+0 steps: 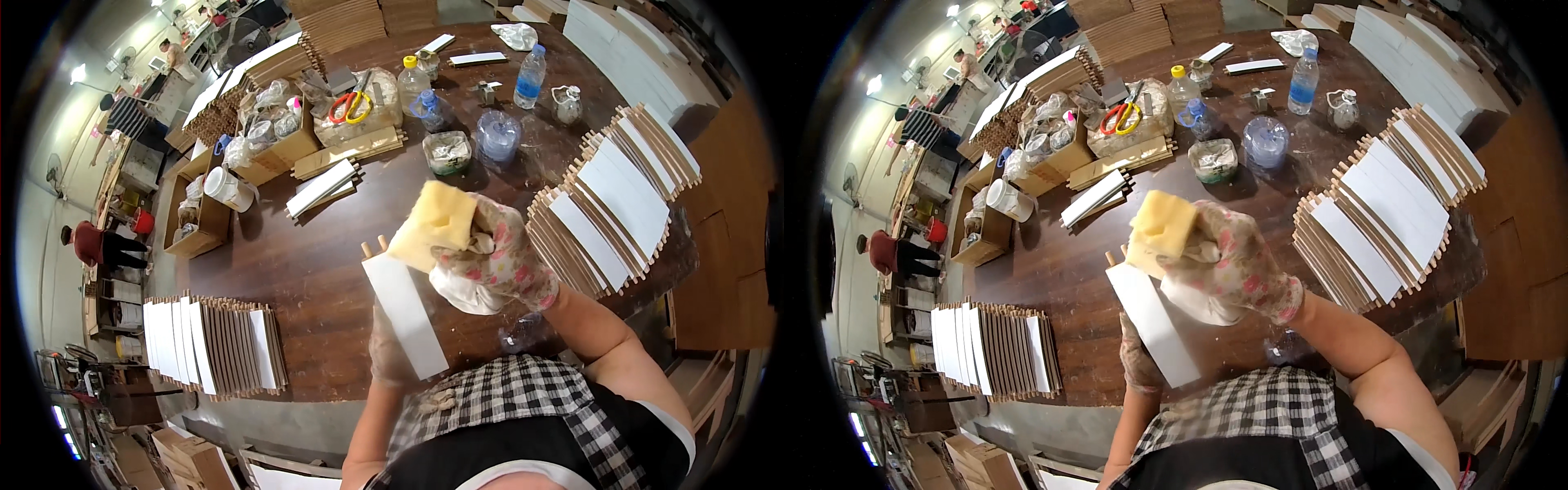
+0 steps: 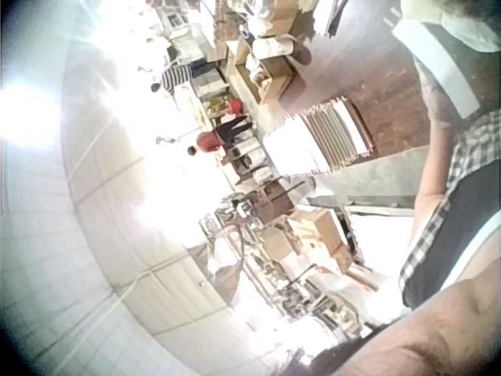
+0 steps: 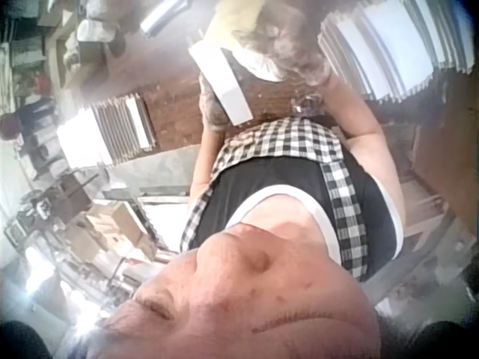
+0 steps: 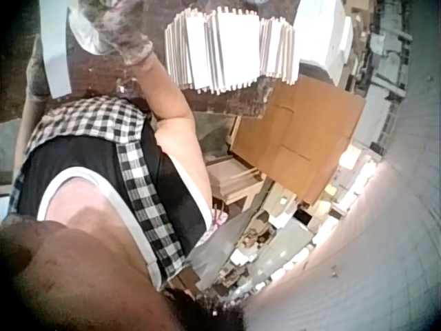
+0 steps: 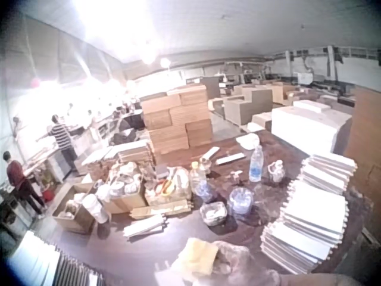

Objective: The person applies adhesive from a small container onto the edges of wooden slats and panels using a brush and a sponge by hand.

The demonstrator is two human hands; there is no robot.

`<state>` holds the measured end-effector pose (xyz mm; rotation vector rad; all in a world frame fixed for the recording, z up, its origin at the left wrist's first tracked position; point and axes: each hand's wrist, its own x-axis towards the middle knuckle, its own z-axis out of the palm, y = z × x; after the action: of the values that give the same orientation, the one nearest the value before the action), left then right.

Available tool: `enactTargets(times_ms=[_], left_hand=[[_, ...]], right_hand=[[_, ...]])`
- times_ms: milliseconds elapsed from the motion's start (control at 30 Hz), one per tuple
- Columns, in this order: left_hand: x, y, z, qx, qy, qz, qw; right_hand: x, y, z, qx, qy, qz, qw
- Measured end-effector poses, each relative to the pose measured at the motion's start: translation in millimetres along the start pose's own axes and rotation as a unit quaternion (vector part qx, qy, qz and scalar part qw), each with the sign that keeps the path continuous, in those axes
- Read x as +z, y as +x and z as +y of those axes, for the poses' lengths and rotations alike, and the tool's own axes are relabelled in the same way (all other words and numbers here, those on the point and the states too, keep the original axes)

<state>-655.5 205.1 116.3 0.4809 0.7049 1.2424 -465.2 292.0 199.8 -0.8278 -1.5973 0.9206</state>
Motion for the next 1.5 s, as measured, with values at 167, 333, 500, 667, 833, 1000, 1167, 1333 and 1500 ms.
enactTargets(times_ms=[167,333,500,667,833,1000,1167,1333,1500], left_hand=[[1.2,3.6,2.7,-0.015,-0.074,-0.044,0.996],[-1.4,-0.4,3.6,-0.028,-0.071,-0.021,0.997],[2.8,5.6,5.7,-0.005,-0.025,0.014,1.000],[-7.4,18.2,-6.0,0.007,0.001,-0.065,0.998],[11.4,10.1,6.0,-0.080,-0.045,-0.029,0.995],[18.8,-0.9,5.9,0.037,0.150,-0.009,0.988],[2.6,5.8,7.4,-0.136,-0.185,-0.060,0.971],[-14.6,5.6,-6.9,-0.070,0.113,-0.069,0.989],[21.5,-6.8,24.1,-0.119,0.017,-0.033,0.992]], right_hand=[[-4.2,1.3,4.5,0.089,0.109,0.022,0.990],[-8.8,1.8,7.5,-0.027,-0.038,-0.034,0.998],[0.1,1.2,9.4,0.055,0.130,0.063,0.988],[47.7,-18.2,33.3,-0.208,0.030,-0.020,0.978],[45.5,24.4,49.1,-0.211,-0.189,0.030,0.959],[14.6,71.8,43.2,-0.258,-0.244,0.138,0.925],[40.5,13.9,32.1,-0.311,-0.243,0.054,0.917],[60.1,-3.9,27.3,-0.178,-0.064,0.028,0.982],[6.0,38.7,64.5,-0.084,0.007,0.155,0.984]])
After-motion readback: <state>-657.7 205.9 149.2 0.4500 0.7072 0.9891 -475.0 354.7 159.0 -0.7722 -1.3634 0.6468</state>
